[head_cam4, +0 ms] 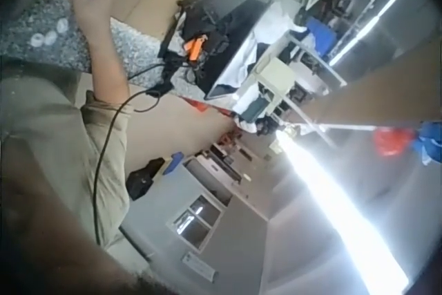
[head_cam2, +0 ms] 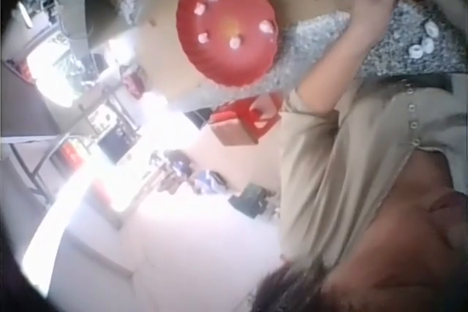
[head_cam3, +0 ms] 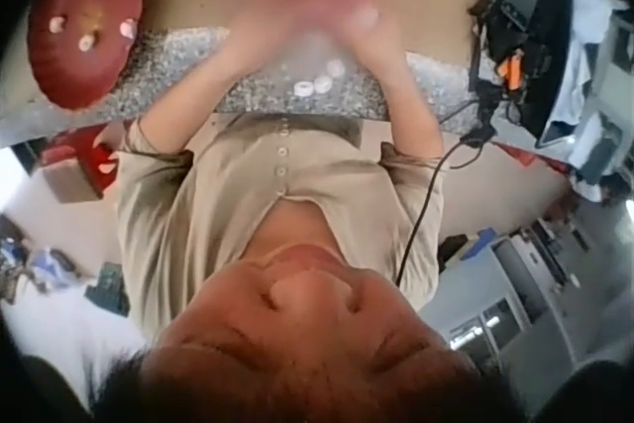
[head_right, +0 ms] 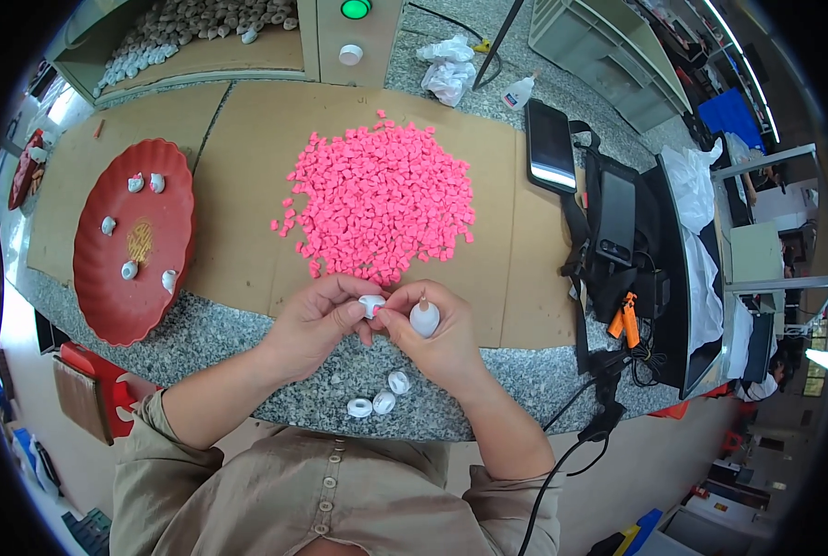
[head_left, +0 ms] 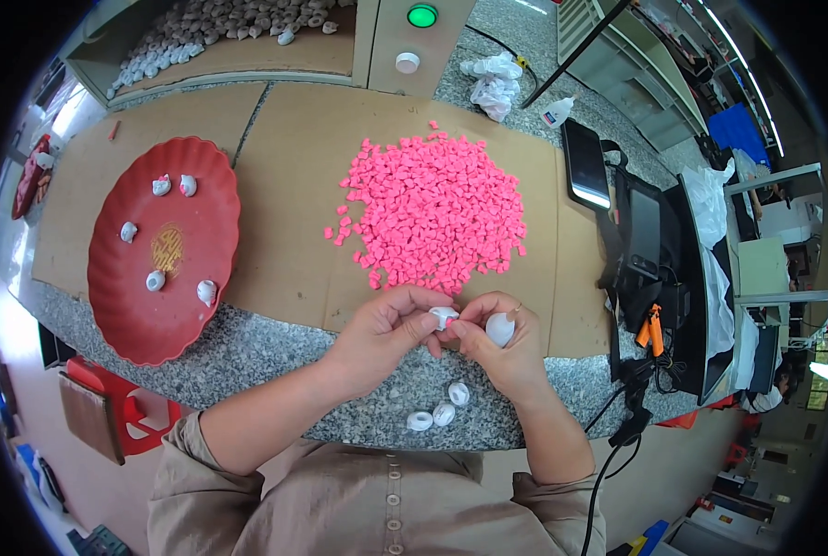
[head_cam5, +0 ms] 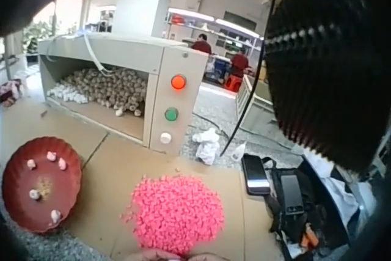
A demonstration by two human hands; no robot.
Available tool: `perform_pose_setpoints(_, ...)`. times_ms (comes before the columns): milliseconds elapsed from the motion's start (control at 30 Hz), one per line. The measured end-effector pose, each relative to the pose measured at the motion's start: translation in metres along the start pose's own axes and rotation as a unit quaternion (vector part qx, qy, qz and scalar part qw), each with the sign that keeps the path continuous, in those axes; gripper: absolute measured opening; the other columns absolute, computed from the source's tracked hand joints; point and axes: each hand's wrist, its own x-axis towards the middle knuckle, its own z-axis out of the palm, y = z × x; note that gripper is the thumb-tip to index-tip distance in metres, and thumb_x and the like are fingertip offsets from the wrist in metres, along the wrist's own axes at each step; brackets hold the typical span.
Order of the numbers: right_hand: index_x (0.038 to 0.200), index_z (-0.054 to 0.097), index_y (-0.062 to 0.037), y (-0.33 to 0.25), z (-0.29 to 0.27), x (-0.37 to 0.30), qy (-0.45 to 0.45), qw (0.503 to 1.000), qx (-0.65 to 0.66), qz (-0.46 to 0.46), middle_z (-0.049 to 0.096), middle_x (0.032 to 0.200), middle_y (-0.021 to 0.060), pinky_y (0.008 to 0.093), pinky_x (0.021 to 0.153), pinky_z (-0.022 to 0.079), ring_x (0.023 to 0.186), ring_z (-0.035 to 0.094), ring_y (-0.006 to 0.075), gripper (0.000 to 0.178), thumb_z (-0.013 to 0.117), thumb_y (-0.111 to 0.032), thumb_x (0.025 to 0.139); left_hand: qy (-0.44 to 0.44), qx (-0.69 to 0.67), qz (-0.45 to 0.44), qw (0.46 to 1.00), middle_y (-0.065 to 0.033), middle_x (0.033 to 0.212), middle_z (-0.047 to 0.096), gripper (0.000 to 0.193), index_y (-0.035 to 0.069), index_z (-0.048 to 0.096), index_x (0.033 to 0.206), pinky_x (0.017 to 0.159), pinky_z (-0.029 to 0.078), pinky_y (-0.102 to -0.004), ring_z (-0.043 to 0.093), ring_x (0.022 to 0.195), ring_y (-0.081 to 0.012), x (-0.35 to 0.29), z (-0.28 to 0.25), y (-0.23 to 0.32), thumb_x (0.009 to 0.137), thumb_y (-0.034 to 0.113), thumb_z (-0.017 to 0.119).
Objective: The person glues small pink bow components onto white toy cat heads using a glue bottle.
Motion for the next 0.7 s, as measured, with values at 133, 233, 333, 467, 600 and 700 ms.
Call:
perform_pose_setpoints(133, 0.082, 0.051, 0.0019, 0.0003, 0.0000, 0.0005, 0.003, 1.000, -0.004, 0.000, 0.057, 0.076, 0.0064, 0.0222, 0.062, 0.048, 0.071, 0.058, 0.0113, 0.007, 0.056, 0.002, 0.076, -0.001, 0.019, 0.012, 1.000, -0.0060, 0.085, 0.054, 0.016, -0.001, 0.049, 0.099, 0.066, 0.044, -0.0240, 0.051, 0.069, -0.0116, 0.0004, 0.0002, -0.0005, 0.085, 0.006, 0.044)
perform_pose_setpoints(233, 0.082, 0.052, 0.0020, 0.0015, 0.0015, 0.0008, 0.011, 1.000, -0.006, -0.007, 0.057, 0.075, 0.0059, 0.0220, 0.063, 0.048, 0.070, 0.057, 0.0107, 0.008, 0.057, 0.002, 0.075, 0.004, 0.022, 0.002, 1.000, -0.0058, 0.084, 0.054, 0.016, -0.001, 0.049, 0.100, 0.065, 0.044, -0.0237, 0.051, 0.069, -0.0113, -0.0004, 0.0008, 0.0020, 0.085, 0.006, 0.044)
perform_pose_setpoints(333, 0.081, 0.053, 0.0020, 0.0067, 0.0030, 0.0014, 0.030, 0.999, 0.009, -0.008, 0.057, 0.075, 0.0055, 0.0217, 0.062, 0.048, 0.070, 0.057, 0.0100, 0.008, 0.058, 0.002, 0.075, 0.016, 0.013, 0.002, 1.000, -0.0060, 0.084, 0.054, 0.017, -0.001, 0.049, 0.100, 0.065, 0.044, -0.0235, 0.051, 0.068, -0.0110, -0.0009, 0.0001, -0.0012, 0.085, 0.005, 0.044)
perform_pose_setpoints(467, 0.082, 0.053, 0.0026, 0.0085, 0.0078, 0.0018, 0.031, 0.998, -0.028, -0.036, 0.057, 0.075, 0.0060, 0.0216, 0.060, 0.049, 0.068, 0.057, 0.0096, 0.009, 0.059, 0.001, 0.074, 0.018, 0.025, 0.009, 0.999, -0.0062, 0.084, 0.055, 0.017, -0.001, 0.049, 0.100, 0.065, 0.044, -0.0236, 0.051, 0.068, -0.0108, -0.0016, -0.0017, -0.0026, 0.085, 0.004, 0.043)
perform_pose_setpoints(600, 0.081, 0.054, 0.0019, 0.0041, 0.0084, 0.0024, 0.033, 0.999, 0.027, -0.003, 0.057, 0.073, 0.0041, 0.0193, 0.057, 0.045, 0.067, 0.056, 0.0081, 0.008, 0.059, 0.001, 0.075, 0.031, 0.008, 0.004, 0.999, -0.0062, 0.082, 0.055, 0.016, -0.001, 0.050, 0.098, 0.064, 0.044, -0.0227, 0.051, 0.068, -0.0103, -0.0028, 0.0037, 0.0001, 0.084, 0.005, 0.047)
perform_pose_setpoints(700, 0.080, 0.055, 0.0024, 0.0067, 0.0048, 0.0016, 0.024, 0.998, -0.049, -0.036, 0.057, 0.074, 0.0046, 0.0199, 0.058, 0.045, 0.067, 0.056, 0.0085, 0.007, 0.059, 0.001, 0.074, 0.035, 0.009, 0.000, 0.999, -0.0057, 0.081, 0.055, 0.016, 0.000, 0.051, 0.097, 0.061, 0.043, -0.0217, 0.051, 0.067, -0.0097, -0.0015, 0.0032, -0.0014, 0.083, 0.006, 0.050)
